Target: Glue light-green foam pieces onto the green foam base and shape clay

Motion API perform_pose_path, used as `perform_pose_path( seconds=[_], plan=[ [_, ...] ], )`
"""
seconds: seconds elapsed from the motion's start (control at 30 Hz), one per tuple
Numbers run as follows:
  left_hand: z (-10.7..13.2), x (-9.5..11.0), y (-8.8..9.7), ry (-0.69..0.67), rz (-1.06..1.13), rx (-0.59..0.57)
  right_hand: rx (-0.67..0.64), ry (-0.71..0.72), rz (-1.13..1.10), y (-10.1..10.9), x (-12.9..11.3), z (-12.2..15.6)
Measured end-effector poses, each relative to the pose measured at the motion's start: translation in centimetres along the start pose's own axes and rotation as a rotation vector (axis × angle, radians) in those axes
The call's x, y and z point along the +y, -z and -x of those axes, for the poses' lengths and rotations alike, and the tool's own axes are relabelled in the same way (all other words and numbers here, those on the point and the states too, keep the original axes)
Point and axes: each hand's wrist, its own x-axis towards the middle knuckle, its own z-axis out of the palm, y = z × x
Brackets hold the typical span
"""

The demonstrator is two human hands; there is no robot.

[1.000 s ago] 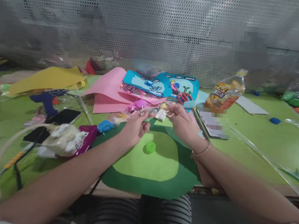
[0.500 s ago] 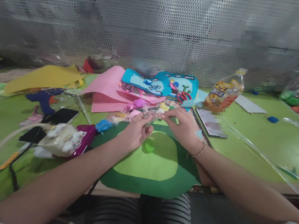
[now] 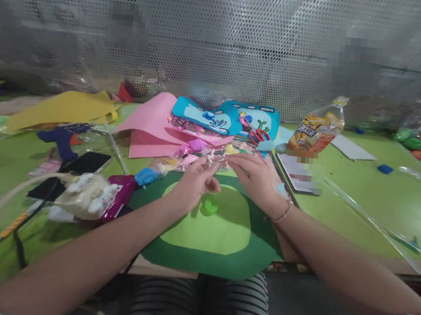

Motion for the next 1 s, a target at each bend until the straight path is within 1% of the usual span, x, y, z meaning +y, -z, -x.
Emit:
perform_pose_path(
  seconds=[0.13, 0.2, 0.23, 0.33, 0.43, 0.53, 0.6, 0.67, 0.73, 0.87, 0.93, 1.0],
  plan=[
    [-0.2, -0.4, 0.2, 0.000, 0.090, -0.010, -0.093, 0.002, -0.008, 0.0, 0.0, 0.0],
    [-0.3, -0.4, 0.3, 0.021, 0.136, -0.003, -0.087, -0.007, -0.035, -0.1, 0.1, 0.0],
    [-0.4, -0.4, 0.3, 0.038, 0.149, -0.001, -0.068, -0.036, -0.061, -0.2, 0.2, 0.0],
    [-0.3, -0.1, 0.2, 0.078, 0.154, 0.002, 0.004, -0.230, -0.221, -0.4, 0.6, 0.0],
    [-0.3, 0.4, 0.1, 0.089, 0.168, 0.033, 0.083, -0.437, -0.499, -0.5, 0.9, -0.2],
    [-0.5, 0.8, 0.4, 0.118, 0.236, 0.099, 0.197, -0.551, -0.733, -0.5, 1.1, -0.5],
    [-0.7, 1.0, 0.8, 0.164, 0.301, 0.114, 0.212, -0.596, -0.802, -0.5, 1.2, -0.7],
    [-0.8, 1.2, 1.2, 0.203, 0.374, 0.078, 0.173, -0.626, -0.816, -0.7, 1.3, -0.8],
    [-0.9, 1.2, 1.5, 0.218, 0.432, 0.005, 0.118, -0.634, -0.798, -0.8, 1.2, -0.7],
    [-0.8, 1.3, 1.6, 0.208, 0.451, -0.125, 0.034, -0.587, -0.752, -1.1, 0.9, -0.3],
    [-0.7, 1.2, 1.4, 0.202, 0.435, -0.152, -0.038, -0.570, -0.752, -1.1, 0.8, -0.2],
    [-0.7, 1.2, 1.3, 0.198, 0.424, -0.151, -0.156, -0.565, -0.737, -1.0, 0.7, 0.0]
  ],
)
